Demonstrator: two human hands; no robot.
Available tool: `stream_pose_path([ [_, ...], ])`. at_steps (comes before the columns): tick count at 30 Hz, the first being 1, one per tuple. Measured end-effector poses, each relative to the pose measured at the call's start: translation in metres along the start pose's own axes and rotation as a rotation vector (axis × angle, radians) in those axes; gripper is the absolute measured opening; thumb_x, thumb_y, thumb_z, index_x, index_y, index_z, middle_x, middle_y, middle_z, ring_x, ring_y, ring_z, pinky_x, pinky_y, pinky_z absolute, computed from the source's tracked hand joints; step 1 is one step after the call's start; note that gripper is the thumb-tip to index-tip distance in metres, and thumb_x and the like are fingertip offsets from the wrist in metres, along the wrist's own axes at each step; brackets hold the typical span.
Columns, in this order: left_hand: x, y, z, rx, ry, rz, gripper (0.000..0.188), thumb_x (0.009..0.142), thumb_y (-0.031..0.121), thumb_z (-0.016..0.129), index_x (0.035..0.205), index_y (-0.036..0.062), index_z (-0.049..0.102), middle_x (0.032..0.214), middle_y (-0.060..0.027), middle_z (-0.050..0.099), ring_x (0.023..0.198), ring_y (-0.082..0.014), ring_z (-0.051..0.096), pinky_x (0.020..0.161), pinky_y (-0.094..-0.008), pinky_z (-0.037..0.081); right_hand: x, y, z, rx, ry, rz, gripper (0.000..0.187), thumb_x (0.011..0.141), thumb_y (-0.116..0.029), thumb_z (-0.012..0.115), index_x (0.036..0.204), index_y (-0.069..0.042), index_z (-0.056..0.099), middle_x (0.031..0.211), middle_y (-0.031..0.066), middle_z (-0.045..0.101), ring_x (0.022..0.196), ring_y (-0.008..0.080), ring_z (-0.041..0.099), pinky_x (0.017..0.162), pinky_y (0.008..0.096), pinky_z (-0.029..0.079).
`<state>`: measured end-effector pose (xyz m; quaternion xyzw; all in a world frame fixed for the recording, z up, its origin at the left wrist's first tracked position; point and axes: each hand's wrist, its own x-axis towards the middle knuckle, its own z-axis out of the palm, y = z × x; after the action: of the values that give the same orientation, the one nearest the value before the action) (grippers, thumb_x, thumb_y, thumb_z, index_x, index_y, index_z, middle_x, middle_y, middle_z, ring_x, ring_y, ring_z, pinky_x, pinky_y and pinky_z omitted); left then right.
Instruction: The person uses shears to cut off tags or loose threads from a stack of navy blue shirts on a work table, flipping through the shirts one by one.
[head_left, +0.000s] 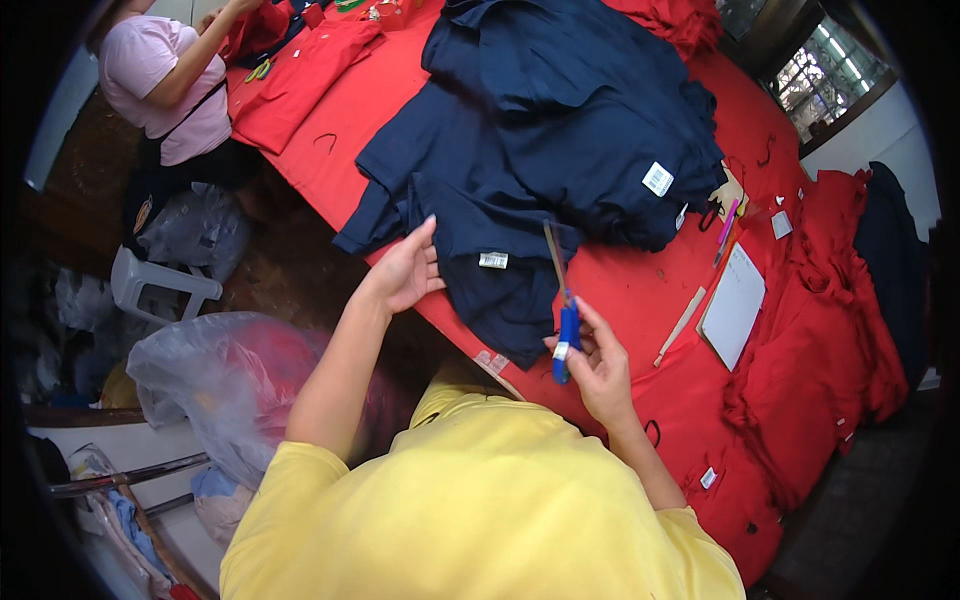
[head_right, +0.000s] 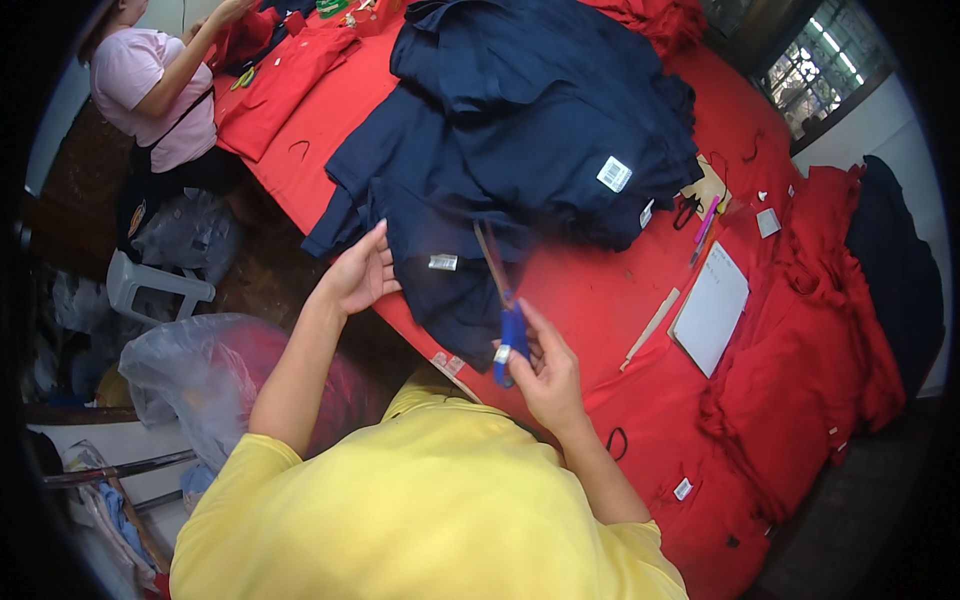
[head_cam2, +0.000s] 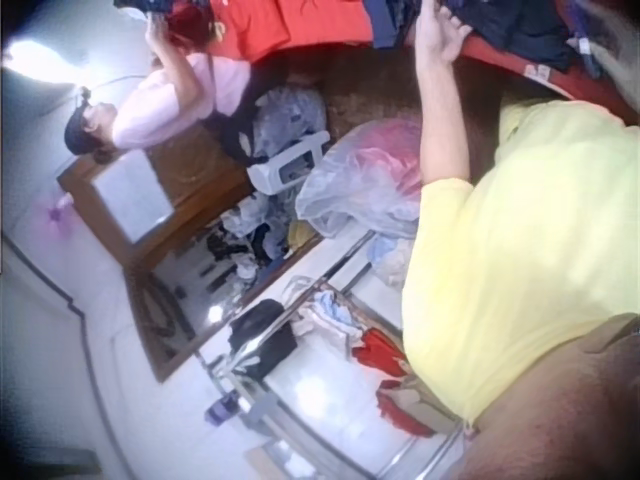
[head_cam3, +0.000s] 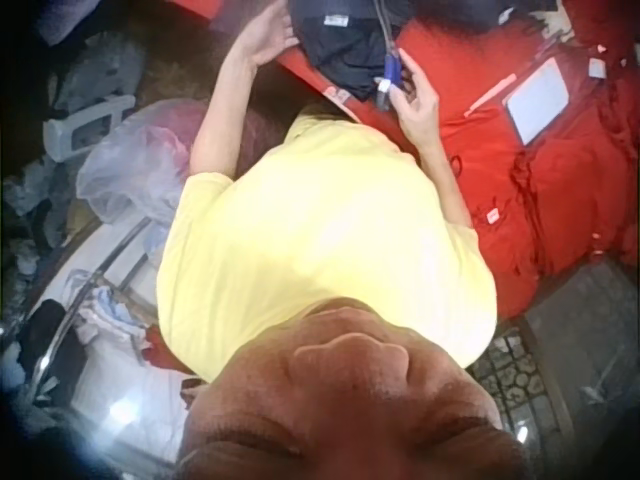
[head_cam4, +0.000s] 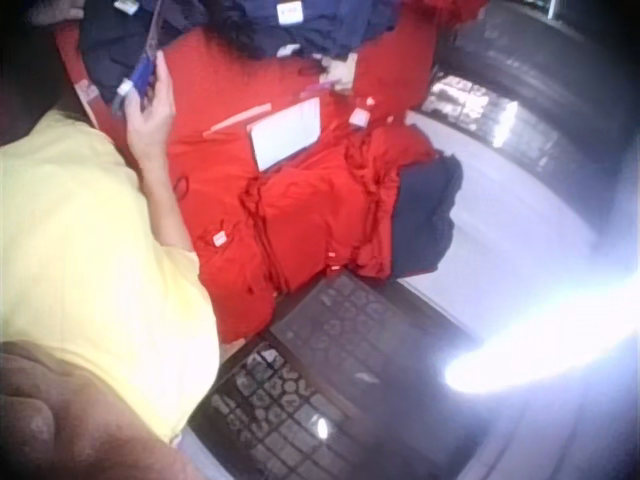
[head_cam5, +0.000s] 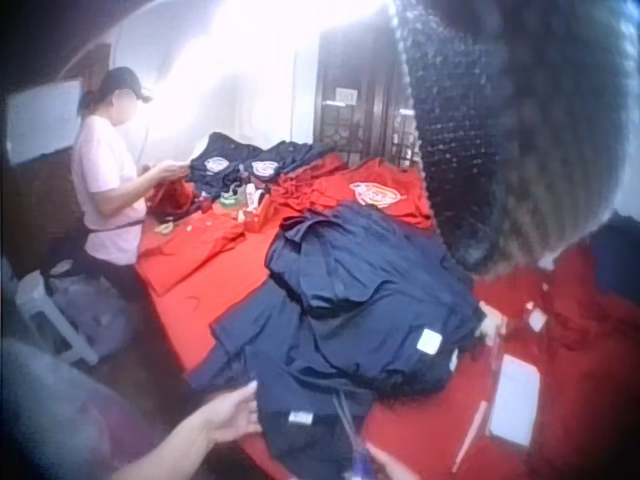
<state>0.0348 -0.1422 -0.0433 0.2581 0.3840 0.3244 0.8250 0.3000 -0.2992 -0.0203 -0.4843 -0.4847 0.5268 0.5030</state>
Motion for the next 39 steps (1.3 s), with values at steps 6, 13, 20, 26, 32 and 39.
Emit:
stream_pose_path([
  [6, -0.021, -0.032, -0.006, -0.166, 0.050, 0.128, 0.029, 0.094, 0.013, 0.051, 0.119, -0.0004, 0.055, 0.114, -0.0111, 0.065, 0.101, -0.0203, 0.064, 0.090, -0.0356, 0.051, -0.014, 0.012, 0.011, -0.316, -0.127, 0.012, 0.059, 0.084, -0.008, 0.070, 0.137, -0.001, 0.046, 0.101, 0.0127, 0.060, 0.090, 0.0177, 0.065, 0.082, 0.0286, 0.053],
  [13, -0.052, -0.028, 0.022, -0.161, 0.030, 0.279, 0.027, 0.089, 0.001, 0.053, 0.115, -0.0017, 0.058, 0.110, -0.0109, 0.065, 0.100, -0.0186, 0.064, 0.090, -0.0343, 0.052, -0.008, -0.012, 0.022, -0.691, -0.264, -0.222, 0.057, 0.083, -0.011, 0.070, 0.134, 0.002, 0.047, 0.086, 0.0105, 0.056, 0.064, 0.0178, 0.064, 0.059, 0.0308, 0.054],
  [20, -0.058, -0.037, 0.034, -0.220, 0.092, 0.339, 0.025, 0.088, -0.002, 0.056, 0.113, -0.0002, 0.060, 0.108, -0.0098, 0.066, 0.096, -0.0184, 0.065, 0.087, -0.0337, 0.054, -0.010, -0.014, 0.031, -0.766, -0.201, -0.271, 0.057, 0.083, -0.008, 0.068, 0.134, 0.003, 0.045, 0.086, 0.0128, 0.055, 0.062, 0.0220, 0.062, 0.056, 0.0337, 0.051],
  [26, -0.060, -0.042, 0.048, -0.148, 0.136, 0.346, 0.024, 0.089, -0.001, 0.057, 0.113, 0.0007, 0.061, 0.107, -0.0108, 0.066, 0.097, -0.0205, 0.066, 0.084, -0.0376, 0.056, -0.008, -0.009, 0.034, -0.693, -0.154, -0.314, 0.056, 0.084, -0.006, 0.066, 0.135, 0.003, 0.045, 0.088, 0.0146, 0.055, 0.070, 0.0286, 0.061, 0.060, 0.0365, 0.050],
  [32, -0.063, -0.036, 0.058, -0.096, 0.163, 0.379, 0.024, 0.089, -0.001, 0.058, 0.113, 0.0001, 0.061, 0.103, -0.0077, 0.066, 0.091, -0.0162, 0.066, 0.080, -0.0328, 0.057, -0.007, -0.007, 0.032, -0.584, -0.191, -0.200, 0.053, 0.087, -0.006, 0.063, 0.137, 0.001, 0.044, 0.087, 0.0137, 0.056, 0.070, 0.0267, 0.060, 0.062, 0.0344, 0.049],
  [39, -0.065, -0.038, 0.059, -0.028, 0.143, 0.412, 0.033, 0.088, -0.003, 0.060, 0.121, -0.0003, 0.057, 0.105, -0.0062, 0.064, 0.092, -0.0133, 0.064, 0.078, -0.0290, 0.056, -0.005, -0.018, 0.032, -0.502, -0.195, -0.137, 0.049, 0.088, -0.004, 0.061, 0.135, 0.001, 0.047, 0.084, 0.0119, 0.058, 0.071, 0.0200, 0.061, 0.064, 0.0312, 0.049],
])
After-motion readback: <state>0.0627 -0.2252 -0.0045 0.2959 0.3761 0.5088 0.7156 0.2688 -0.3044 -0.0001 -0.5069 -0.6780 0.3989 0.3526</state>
